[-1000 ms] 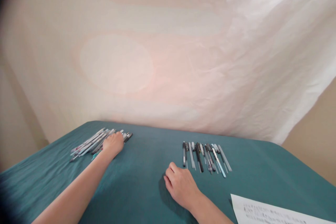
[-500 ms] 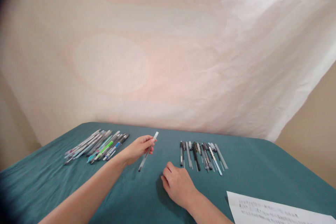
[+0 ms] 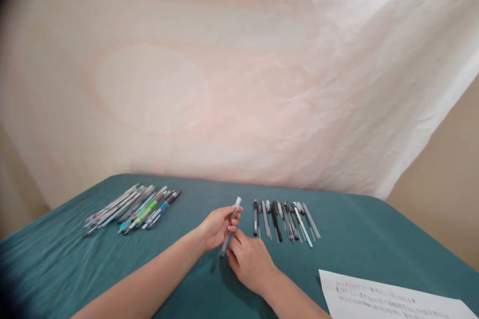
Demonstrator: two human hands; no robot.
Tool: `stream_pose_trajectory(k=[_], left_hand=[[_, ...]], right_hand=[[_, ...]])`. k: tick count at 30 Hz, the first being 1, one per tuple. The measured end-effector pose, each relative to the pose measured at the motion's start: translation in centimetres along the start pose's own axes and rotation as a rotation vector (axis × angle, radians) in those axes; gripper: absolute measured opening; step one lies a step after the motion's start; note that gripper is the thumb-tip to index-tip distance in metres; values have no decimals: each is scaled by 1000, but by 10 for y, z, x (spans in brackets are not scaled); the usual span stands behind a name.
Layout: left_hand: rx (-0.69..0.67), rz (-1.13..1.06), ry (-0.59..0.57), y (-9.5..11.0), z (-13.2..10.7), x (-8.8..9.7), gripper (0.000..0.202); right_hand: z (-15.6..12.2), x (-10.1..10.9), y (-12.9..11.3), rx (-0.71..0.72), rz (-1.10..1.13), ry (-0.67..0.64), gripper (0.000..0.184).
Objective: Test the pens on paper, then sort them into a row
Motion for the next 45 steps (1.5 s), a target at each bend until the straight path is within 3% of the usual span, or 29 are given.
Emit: stream_pose_trajectory(k=[4, 7, 11, 16, 19, 22, 27, 34, 41, 45], left_hand=[[-45, -83, 32, -6, 9, 6, 15], [-43, -110, -25, -12, 13, 9, 16], [-92, -33, -81, -13, 12, 10, 17], [-148, 87, -124, -13, 6, 5, 27], [-163, 142, -125, -13, 4, 1, 30], [-179, 178, -136, -11, 1, -4, 30], [-172, 205, -65, -9, 2, -2, 31], [-134, 251, -23, -12, 6, 3, 34], [-148, 311, -62, -11, 0, -4, 42], [-170, 299, -18, -13, 1, 0, 43]], right_hand=[[1, 3, -2, 12, 24, 9, 14], [0, 3, -3, 10, 52, 29, 12], [-2, 11, 9, -96, 165, 161, 14], [5, 31, 49, -349, 537, 407, 18], [20, 30, 70, -500, 823, 412, 29], [40, 26, 73, -522, 962, 355, 37], [59, 21, 72, -492, 1024, 369, 39], [58, 13, 81, -572, 1075, 369, 41], [58, 19, 87, -593, 1032, 343, 43], [59, 34, 113, -576, 915, 371, 44]])
Point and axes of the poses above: each hand's wrist, its own z-axis towards the middle knuckle, its own x-axis out of the back of the hand, y = z × x, the point moved 8 cm from there along z, towards the middle knuckle, and after that the axes turned 14 degrees about z, right-handed, at the moved point
